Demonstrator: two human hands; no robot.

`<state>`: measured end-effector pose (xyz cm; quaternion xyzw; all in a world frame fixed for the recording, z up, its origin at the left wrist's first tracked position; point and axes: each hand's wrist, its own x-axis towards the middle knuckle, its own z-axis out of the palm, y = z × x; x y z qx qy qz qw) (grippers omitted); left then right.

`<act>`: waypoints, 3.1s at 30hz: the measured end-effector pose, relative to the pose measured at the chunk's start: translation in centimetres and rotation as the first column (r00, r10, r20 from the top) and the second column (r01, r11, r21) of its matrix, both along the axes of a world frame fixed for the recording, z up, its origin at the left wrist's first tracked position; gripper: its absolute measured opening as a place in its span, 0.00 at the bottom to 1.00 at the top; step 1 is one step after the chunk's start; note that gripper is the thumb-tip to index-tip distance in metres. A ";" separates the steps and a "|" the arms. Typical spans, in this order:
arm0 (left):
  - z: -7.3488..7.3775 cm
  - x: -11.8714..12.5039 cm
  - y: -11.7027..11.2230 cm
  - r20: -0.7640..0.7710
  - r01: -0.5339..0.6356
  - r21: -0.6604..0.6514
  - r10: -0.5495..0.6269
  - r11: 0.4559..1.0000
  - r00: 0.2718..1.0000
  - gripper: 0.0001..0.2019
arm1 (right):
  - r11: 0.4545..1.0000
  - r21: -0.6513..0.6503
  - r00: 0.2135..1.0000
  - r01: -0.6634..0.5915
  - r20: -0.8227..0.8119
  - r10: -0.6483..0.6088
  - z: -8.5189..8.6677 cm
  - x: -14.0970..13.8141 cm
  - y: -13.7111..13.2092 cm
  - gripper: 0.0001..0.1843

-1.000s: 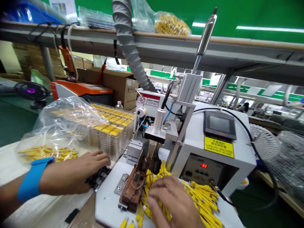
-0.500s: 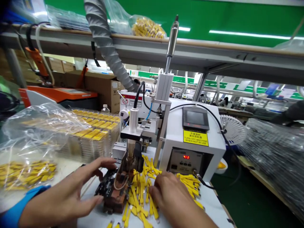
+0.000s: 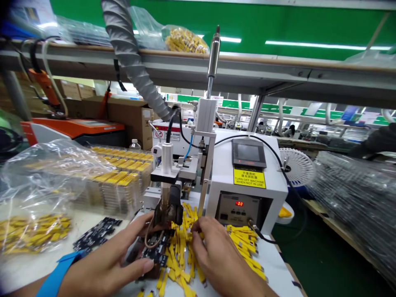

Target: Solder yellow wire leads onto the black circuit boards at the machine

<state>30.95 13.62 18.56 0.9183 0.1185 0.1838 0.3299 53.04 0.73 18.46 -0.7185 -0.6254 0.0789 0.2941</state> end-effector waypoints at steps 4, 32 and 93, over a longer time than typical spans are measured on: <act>0.3 -0.4 0.1 -0.005 -0.069 0.124 0.070 0.990 0.998 0.31 | 0.991 0.122 0.998 -0.051 -0.018 0.053 0.5 0.1 0.0 0.10; -0.1 -0.7 -0.2 -0.005 -0.066 0.193 0.068 0.979 0.998 0.21 | 0.916 0.245 0.947 -0.318 0.043 0.317 -1.0 -1.5 0.7 0.18; -1.0 -1.1 0.1 0.117 -0.151 0.356 0.116 0.922 0.986 0.22 | 0.962 -0.272 0.953 -0.018 0.287 0.099 1.8 1.8 -1.8 0.16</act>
